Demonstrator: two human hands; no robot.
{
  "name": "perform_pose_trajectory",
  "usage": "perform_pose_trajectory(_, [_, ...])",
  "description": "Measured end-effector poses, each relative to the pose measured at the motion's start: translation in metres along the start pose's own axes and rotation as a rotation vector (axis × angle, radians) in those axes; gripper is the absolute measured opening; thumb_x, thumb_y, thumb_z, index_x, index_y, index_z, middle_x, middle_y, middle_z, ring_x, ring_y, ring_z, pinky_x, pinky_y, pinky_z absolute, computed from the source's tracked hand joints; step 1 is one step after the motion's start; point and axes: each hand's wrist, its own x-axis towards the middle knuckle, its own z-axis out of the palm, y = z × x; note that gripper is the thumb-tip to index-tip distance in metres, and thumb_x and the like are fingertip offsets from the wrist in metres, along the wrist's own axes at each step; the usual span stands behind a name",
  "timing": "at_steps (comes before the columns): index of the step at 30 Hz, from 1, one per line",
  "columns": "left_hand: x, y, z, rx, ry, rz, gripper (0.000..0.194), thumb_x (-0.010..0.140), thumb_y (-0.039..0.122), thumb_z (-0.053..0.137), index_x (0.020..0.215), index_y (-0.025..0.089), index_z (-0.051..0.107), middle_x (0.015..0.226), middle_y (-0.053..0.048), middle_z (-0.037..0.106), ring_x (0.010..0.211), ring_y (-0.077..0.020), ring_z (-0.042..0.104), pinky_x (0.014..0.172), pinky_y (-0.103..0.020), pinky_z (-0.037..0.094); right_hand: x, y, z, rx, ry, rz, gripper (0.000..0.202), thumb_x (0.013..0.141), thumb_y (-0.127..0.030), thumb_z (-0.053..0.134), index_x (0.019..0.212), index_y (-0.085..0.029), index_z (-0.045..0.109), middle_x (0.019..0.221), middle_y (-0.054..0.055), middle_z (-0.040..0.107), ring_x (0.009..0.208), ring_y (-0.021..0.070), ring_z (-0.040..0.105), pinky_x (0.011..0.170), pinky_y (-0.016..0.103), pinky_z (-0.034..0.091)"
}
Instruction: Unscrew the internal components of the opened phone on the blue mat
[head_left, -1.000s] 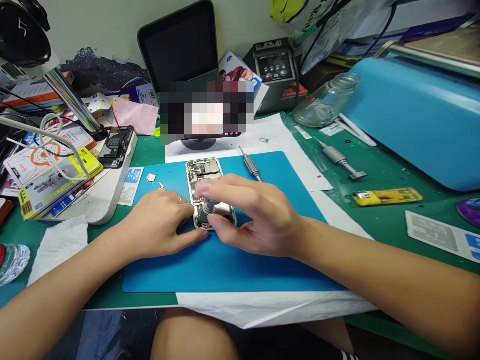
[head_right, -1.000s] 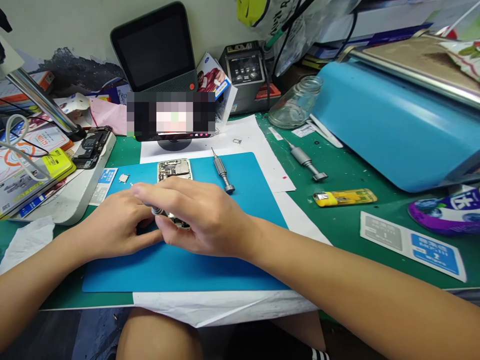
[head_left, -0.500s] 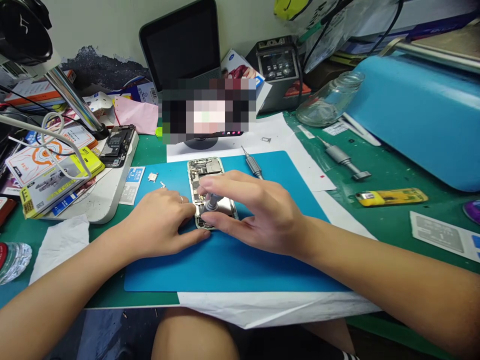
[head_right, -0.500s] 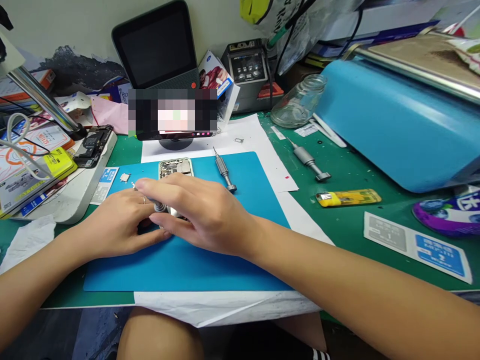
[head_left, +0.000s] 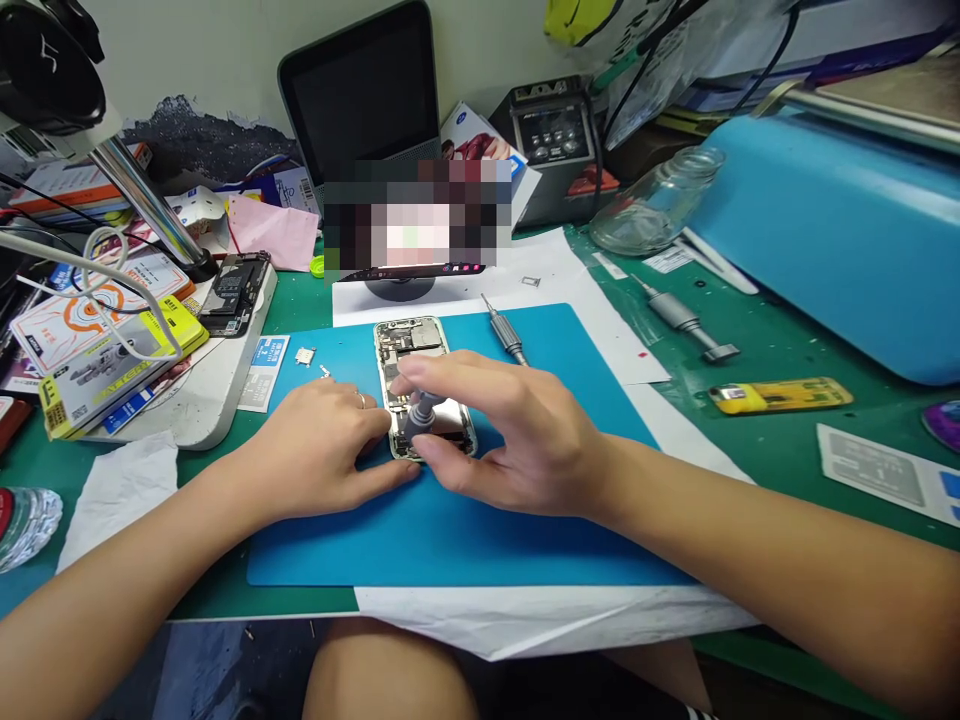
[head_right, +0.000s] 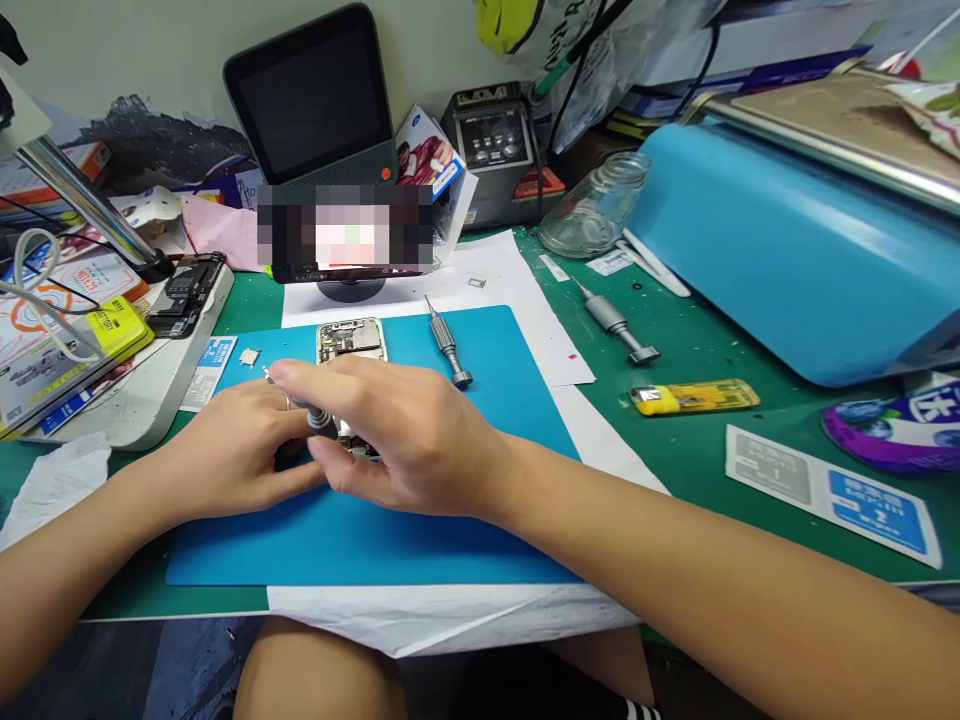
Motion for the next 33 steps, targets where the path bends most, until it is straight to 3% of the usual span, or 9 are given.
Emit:
perform_pose_trajectory(3, [0.0000, 0.0001, 0.0002, 0.008, 0.019, 0.005, 0.040, 0.099, 0.048, 0.049, 0.077, 0.018, 0.065, 0.075, -0.006, 0.069, 0.075, -0.0235, 0.066, 0.067, -0.036, 0.041, -0.0005, 0.0007, 0.0001, -0.006, 0.005, -0.001, 0.052, 0.092, -0.014, 0.067, 0.139, -0.015, 0.046, 0.119, 0.013, 0.075, 0.108, 0.0200, 0.075, 0.091, 0.034, 0.066])
perform_pose_trajectory(7, [-0.0002, 0.0000, 0.0002, -0.002, 0.011, 0.007, 0.039, 0.099, 0.047, 0.051, 0.079, 0.018, 0.066, 0.077, -0.006, 0.070, 0.076, -0.0234, 0.067, 0.068, -0.035, 0.042, -0.0001, -0.0003, -0.0003, -0.009, -0.008, 0.009, 0.052, 0.089, -0.004, 0.060, 0.139, -0.013, 0.046, 0.120, 0.014, 0.075, 0.106, 0.0191, 0.075, 0.091, 0.033, 0.065])
perform_pose_trajectory(12, [-0.0003, 0.0008, -0.0005, 0.004, 0.013, -0.008, 0.040, 0.099, 0.047, 0.049, 0.079, 0.017, 0.066, 0.082, -0.008, 0.072, 0.081, -0.0259, 0.069, 0.070, -0.037, 0.044, 0.0007, -0.0011, -0.0001, -0.011, -0.014, -0.015, 0.051, 0.091, -0.013, 0.068, 0.138, -0.013, 0.047, 0.121, 0.015, 0.075, 0.107, 0.0199, 0.075, 0.092, 0.032, 0.065])
perform_pose_trajectory(16, [-0.0004, 0.0011, -0.0007, -0.018, 0.006, -0.001, 0.037, 0.099, 0.046, 0.050, 0.085, 0.017, 0.069, 0.085, -0.008, 0.073, 0.085, -0.0260, 0.070, 0.073, -0.036, 0.046, 0.0011, -0.0022, -0.0002, -0.032, -0.016, 0.005, 0.056, 0.090, -0.005, 0.058, 0.143, -0.016, 0.043, 0.117, 0.011, 0.076, 0.102, 0.0182, 0.076, 0.087, 0.032, 0.066])
perform_pose_trajectory(21, [-0.0001, 0.0014, -0.0003, -0.014, 0.020, -0.006, 0.040, 0.100, 0.048, 0.049, 0.084, 0.017, 0.070, 0.086, -0.009, 0.074, 0.085, -0.0265, 0.070, 0.073, -0.036, 0.047, 0.0005, -0.0020, -0.0003, -0.019, -0.020, -0.017, 0.053, 0.092, -0.015, 0.066, 0.141, -0.016, 0.045, 0.119, 0.013, 0.076, 0.105, 0.0199, 0.075, 0.089, 0.034, 0.066])
perform_pose_trajectory(27, [-0.0003, 0.0010, -0.0003, -0.013, 0.031, 0.004, 0.036, 0.098, 0.047, 0.054, 0.084, 0.018, 0.071, 0.082, -0.009, 0.073, 0.085, -0.0246, 0.069, 0.075, -0.034, 0.049, 0.0013, -0.0027, -0.0009, -0.033, -0.033, -0.009, 0.055, 0.089, -0.005, 0.058, 0.141, -0.015, 0.044, 0.114, 0.011, 0.076, 0.099, 0.0184, 0.075, 0.085, 0.033, 0.066])
perform_pose_trajectory(33, [-0.0005, 0.0017, -0.0007, 0.004, 0.043, 0.001, 0.037, 0.098, 0.047, 0.054, 0.083, 0.018, 0.070, 0.082, -0.009, 0.072, 0.083, -0.0247, 0.069, 0.075, -0.034, 0.049, 0.0010, -0.0020, -0.0006, -0.038, -0.022, -0.024, 0.049, 0.091, -0.012, 0.067, 0.136, -0.014, 0.048, 0.114, 0.012, 0.076, 0.101, 0.0192, 0.075, 0.087, 0.032, 0.066])
